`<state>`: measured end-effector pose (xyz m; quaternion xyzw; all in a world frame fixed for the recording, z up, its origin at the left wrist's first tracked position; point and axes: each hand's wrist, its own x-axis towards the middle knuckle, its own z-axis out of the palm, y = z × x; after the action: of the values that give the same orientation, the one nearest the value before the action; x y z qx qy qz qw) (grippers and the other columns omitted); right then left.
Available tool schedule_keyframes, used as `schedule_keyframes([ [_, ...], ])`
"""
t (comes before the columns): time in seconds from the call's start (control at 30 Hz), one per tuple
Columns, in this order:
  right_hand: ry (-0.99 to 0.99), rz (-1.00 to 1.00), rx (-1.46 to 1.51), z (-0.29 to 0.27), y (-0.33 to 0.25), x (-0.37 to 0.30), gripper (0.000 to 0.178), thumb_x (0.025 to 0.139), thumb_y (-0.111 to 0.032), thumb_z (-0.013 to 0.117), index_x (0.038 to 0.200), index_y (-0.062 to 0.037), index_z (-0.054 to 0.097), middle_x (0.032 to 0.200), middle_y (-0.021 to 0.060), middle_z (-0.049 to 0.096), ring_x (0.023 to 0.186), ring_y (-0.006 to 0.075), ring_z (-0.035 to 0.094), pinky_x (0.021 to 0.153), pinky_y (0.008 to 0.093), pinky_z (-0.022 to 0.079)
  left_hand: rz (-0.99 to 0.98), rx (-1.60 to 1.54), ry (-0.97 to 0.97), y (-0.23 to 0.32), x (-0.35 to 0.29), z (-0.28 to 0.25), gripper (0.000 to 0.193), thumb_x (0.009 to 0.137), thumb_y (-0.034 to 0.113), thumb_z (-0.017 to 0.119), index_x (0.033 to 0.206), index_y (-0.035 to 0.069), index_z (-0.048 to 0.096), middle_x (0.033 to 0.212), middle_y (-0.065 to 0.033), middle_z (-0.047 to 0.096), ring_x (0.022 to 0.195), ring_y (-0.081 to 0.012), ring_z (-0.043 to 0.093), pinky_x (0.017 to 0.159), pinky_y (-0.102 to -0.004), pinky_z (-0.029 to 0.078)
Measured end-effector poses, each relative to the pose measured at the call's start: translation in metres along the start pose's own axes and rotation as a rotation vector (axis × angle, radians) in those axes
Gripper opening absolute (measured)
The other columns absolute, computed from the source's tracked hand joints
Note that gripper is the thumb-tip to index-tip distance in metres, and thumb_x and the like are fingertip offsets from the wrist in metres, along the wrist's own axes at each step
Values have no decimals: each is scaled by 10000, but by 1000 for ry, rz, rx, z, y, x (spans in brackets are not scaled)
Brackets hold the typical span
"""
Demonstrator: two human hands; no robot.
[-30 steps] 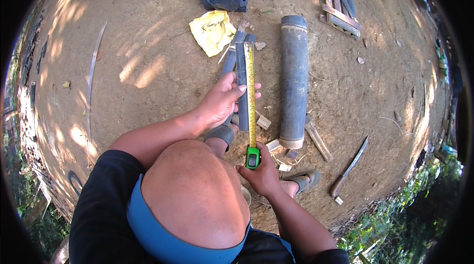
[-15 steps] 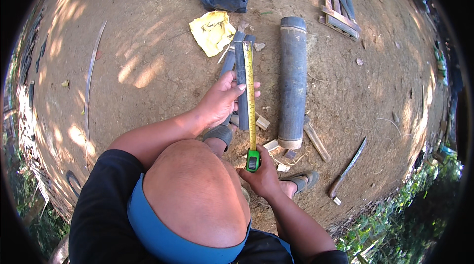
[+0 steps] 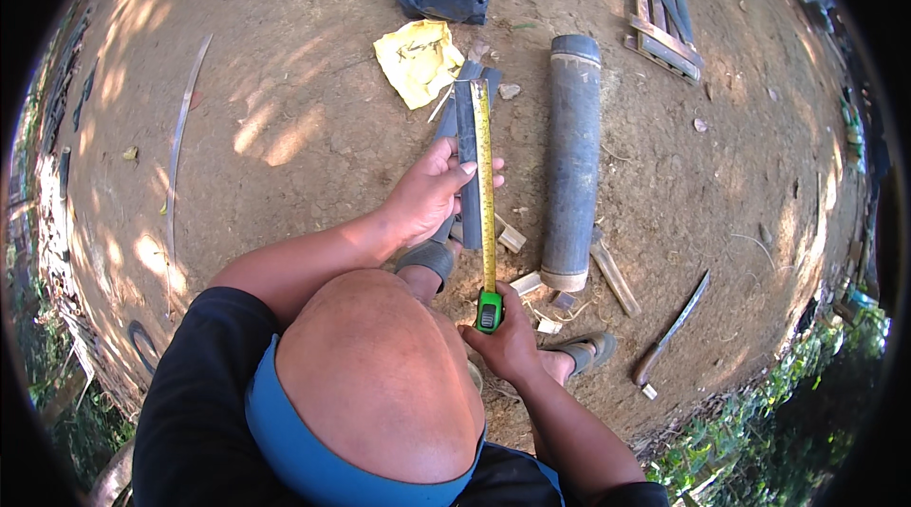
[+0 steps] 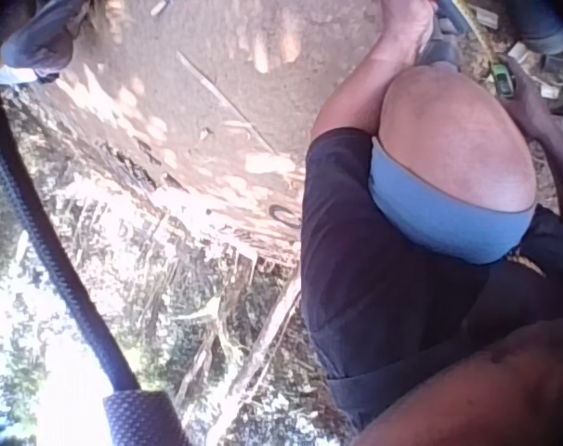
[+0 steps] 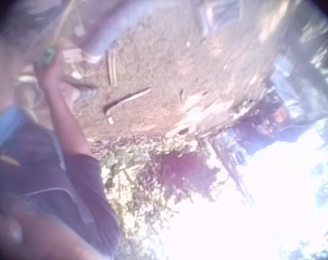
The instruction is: The person measures a wooden slat with a tape measure, marks it with a pencil, and cuts it with a hand saw.
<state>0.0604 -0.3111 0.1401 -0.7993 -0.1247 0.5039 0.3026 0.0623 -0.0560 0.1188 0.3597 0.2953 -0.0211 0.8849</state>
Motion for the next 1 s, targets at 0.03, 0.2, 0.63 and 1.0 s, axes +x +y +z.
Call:
schedule_keyframes([
  [0.03, -4, 7, 4, 0, 0, 0, 826, 736, -236, 874, 1415, -40, 447, 1190, 212, 623, 1078, 344, 637, 943, 430, 515, -1, 0, 3, 0, 0, 0, 444, 1094, 194, 483, 1491, 77, 320, 1431, -170, 551, 1335, -297, 552, 1060, -458, 502],
  [0.2, -1, -4, 2, 1, -4, 0, 821, 737, -228, 871, 1415, -42, 447, 1171, 205, 621, 1068, 340, 635, 940, 427, 516, -1, 10, 14, -2, 0, -3, 444, 1095, 184, 478, 1494, 75, 317, 1431, -172, 551, 1335, -302, 553, 1057, -460, 504],
  [0.63, -6, -19, 35, -1, 0, 2, 819, 736, -215, 867, 1413, -33, 444, 1196, 213, 608, 1101, 354, 616, 967, 427, 503, 18, -9, 9, -2, 2, -4, 446, 1093, 177, 485, 1496, 72, 326, 1435, -183, 542, 1322, -297, 566, 1009, -440, 545],
  [1.0, -10, -14, -12, -3, 6, -2, 833, 741, -237, 871, 1420, -23, 439, 1239, 223, 598, 1145, 368, 609, 993, 434, 497, 58, -38, -16, -4, 3, -4, 463, 1091, 192, 491, 1502, 69, 317, 1436, -190, 538, 1320, -308, 568, 1025, -454, 542],
])
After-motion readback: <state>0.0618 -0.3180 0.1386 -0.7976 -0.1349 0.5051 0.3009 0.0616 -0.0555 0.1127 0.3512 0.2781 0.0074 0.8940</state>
